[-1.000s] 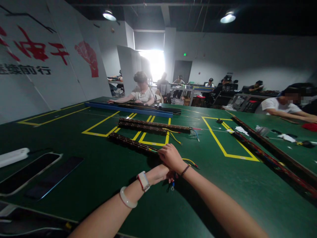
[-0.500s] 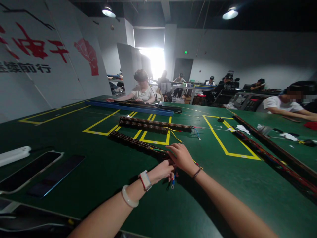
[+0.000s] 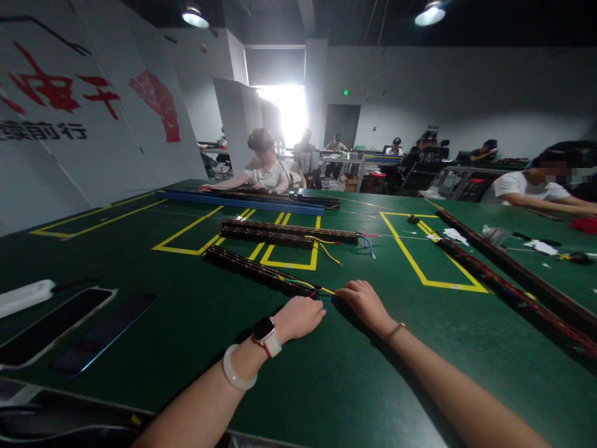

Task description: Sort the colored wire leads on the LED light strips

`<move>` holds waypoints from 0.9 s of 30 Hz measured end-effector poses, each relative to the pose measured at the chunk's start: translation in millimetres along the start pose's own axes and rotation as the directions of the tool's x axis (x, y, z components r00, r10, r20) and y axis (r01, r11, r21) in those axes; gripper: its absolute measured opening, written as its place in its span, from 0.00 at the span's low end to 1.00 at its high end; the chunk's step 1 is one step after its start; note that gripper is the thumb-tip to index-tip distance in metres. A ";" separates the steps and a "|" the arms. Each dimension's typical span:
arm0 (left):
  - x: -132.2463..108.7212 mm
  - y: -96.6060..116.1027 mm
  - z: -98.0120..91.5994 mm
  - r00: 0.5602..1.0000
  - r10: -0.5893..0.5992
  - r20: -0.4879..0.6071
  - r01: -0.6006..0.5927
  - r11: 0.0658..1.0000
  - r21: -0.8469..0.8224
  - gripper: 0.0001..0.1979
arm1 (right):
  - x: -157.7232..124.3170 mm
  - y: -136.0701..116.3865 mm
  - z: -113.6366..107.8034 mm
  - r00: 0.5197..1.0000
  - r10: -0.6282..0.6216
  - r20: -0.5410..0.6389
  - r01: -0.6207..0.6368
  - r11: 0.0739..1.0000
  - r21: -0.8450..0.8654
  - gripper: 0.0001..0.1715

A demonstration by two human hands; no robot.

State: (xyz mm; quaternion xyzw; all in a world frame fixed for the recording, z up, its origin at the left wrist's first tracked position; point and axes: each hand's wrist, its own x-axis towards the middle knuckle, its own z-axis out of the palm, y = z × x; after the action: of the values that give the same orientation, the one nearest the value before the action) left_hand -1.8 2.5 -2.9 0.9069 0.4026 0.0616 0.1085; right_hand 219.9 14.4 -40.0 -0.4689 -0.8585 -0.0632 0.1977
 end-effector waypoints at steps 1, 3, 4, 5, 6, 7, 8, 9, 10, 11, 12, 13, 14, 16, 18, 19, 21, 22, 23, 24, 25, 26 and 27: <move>0.1 -0.3 -1.7 0.999 0.025 0.028 -0.027 0.998 0.059 0.17 | 0.7 0.5 0.8 1.000 -0.003 -0.001 0.003 1.000 0.001 0.11; 0.3 -1.2 -3.8 0.996 0.063 0.055 -0.070 0.989 0.132 0.18 | 1.6 1.0 2.0 1.000 0.002 -0.002 -0.002 1.000 -0.002 0.11; 0.4 -1.8 -4.1 0.995 0.077 0.058 -0.085 0.985 0.150 0.19 | 1.8 1.1 2.3 1.000 0.005 -0.001 -0.005 1.000 -0.005 0.11; 0.4 -2.4 -3.8 0.995 0.087 0.057 -0.095 0.983 0.158 0.19 | 1.8 1.0 2.4 1.000 0.007 0.000 -0.007 1.000 -0.009 0.11; 0.4 -3.1 -3.2 0.994 0.092 0.051 -0.099 0.983 0.156 0.19 | 1.8 0.8 2.3 1.000 0.008 0.003 -0.008 1.000 -0.011 0.11; 0.4 -3.6 -2.5 0.995 0.094 0.043 -0.100 0.984 0.149 0.19 | 1.6 0.6 2.1 1.000 0.009 0.004 -0.009 1.000 -0.011 0.11; 0.4 -4.1 -1.8 0.995 0.096 0.035 -0.100 0.985 0.138 0.20 | 1.5 0.4 1.8 1.000 0.009 0.006 -0.009 1.000 -0.010 0.11; 0.3 -4.5 -1.3 0.995 0.098 0.024 -0.100 0.987 0.125 0.20 | 1.3 0.3 1.5 1.000 0.011 0.006 -0.011 1.000 -0.006 0.11; 0.3 -4.9 -1.1 0.995 0.098 0.007 -0.098 0.989 0.114 0.20 | 1.1 0.2 1.2 1.000 0.014 0.007 -0.014 1.000 -0.002 0.11; 0.3 -5.3 -1.3 0.996 0.089 -0.018 -0.087 0.991 0.103 0.21 | 1.0 0.2 0.9 1.000 0.018 0.008 -0.018 1.000 0.002 0.12; 0.4 -5.7 -1.9 0.996 0.068 -0.054 -0.063 0.994 0.093 0.21 | 0.8 0.2 0.8 1.000 0.024 0.008 -0.024 1.000 0.008 0.12; 0.5 -6.3 -2.7 0.995 0.031 -0.098 -0.023 0.996 0.081 0.21 | 0.5 0.2 0.7 0.999 0.031 0.009 -0.031 0.999 0.014 0.12; 0.8 -7.1 -3.7 0.989 -0.021 -0.147 0.031 0.998 0.062 0.20 | 0.3 0.2 0.7 0.999 0.039 0.010 -0.039 0.999 0.019 0.13; 1.6 -9.2 -5.7 0.961 -0.146 -0.236 0.152 0.988 0.010 0.17 | -0.3 0.1 0.8 0.998 0.057 0.011 -0.058 0.998 0.026 0.13; 2.4 -11.6 -7.1 0.923 -0.253 -0.290 0.255 0.966 -0.032 0.13 | -1.0 -0.4 0.8 0.997 0.074 0.006 -0.074 0.997 0.025 0.13; 2.8 -12.7 -7.6 0.908 -0.290 -0.303 0.292 0.956 -0.041 0.12 | -1.2 -0.7 0.8 0.997 0.080 0.004 -0.080 0.997 0.022 0.13; 3.4 -14.3 -7.7 0.890 -0.328 -0.318 0.333 0.942 -0.042 0.11 | -1.7 -1.4 0.5 0.997 0.082 0.002 -0.082 0.997 0.013 0.13; 3.7 -15.0 -7.5 0.886 -0.332 -0.323 0.337 0.941 -0.043 0.12 | -1.8 -1.7 0.3 0.997 0.082 0.003 -0.082 0.997 0.006 0.13; 4.0 -15.6 -7.0 0.885 -0.329 -0.328 0.333 0.942 -0.045 0.11 | -1.8 -1.9 0.1 0.997 0.081 0.004 -0.081 0.997 0.000 0.13; 4.4 -16.1 -6.1 0.885 -0.320 -0.338 0.324 0.945 -0.047 0.11 | -1.9 -2.0 0.0 0.997 0.081 0.005 -0.081 0.997 -0.005 0.13; 4.8 -16.7 -5.0 0.884 -0.307 -0.352 0.309 0.950 -0.050 0.11 | -1.8 -2.0 0.0 0.997 0.082 0.003 -0.082 0.997 -0.007 0.13; 5.3 -17.3 -3.7 0.883 -0.285 -0.372 0.289 0.956 -0.048 0.11 | -1.8 -1.7 0.1 0.996 0.084 -0.001 -0.084 0.996 -0.005 0.13; 5.7 -17.8 -2.1 0.881 -0.257 -0.398 0.262 0.964 -0.043 0.12 | -1.7 -1.4 0.5 0.996 0.086 -0.005 -0.086 0.996 0.000 0.13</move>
State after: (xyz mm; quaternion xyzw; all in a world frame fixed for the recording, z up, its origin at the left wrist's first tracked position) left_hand -11.2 18.7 -5.1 0.8136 0.5342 0.2280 0.0257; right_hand 219.4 12.4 -41.0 -0.5053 -0.8371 -0.0560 0.2022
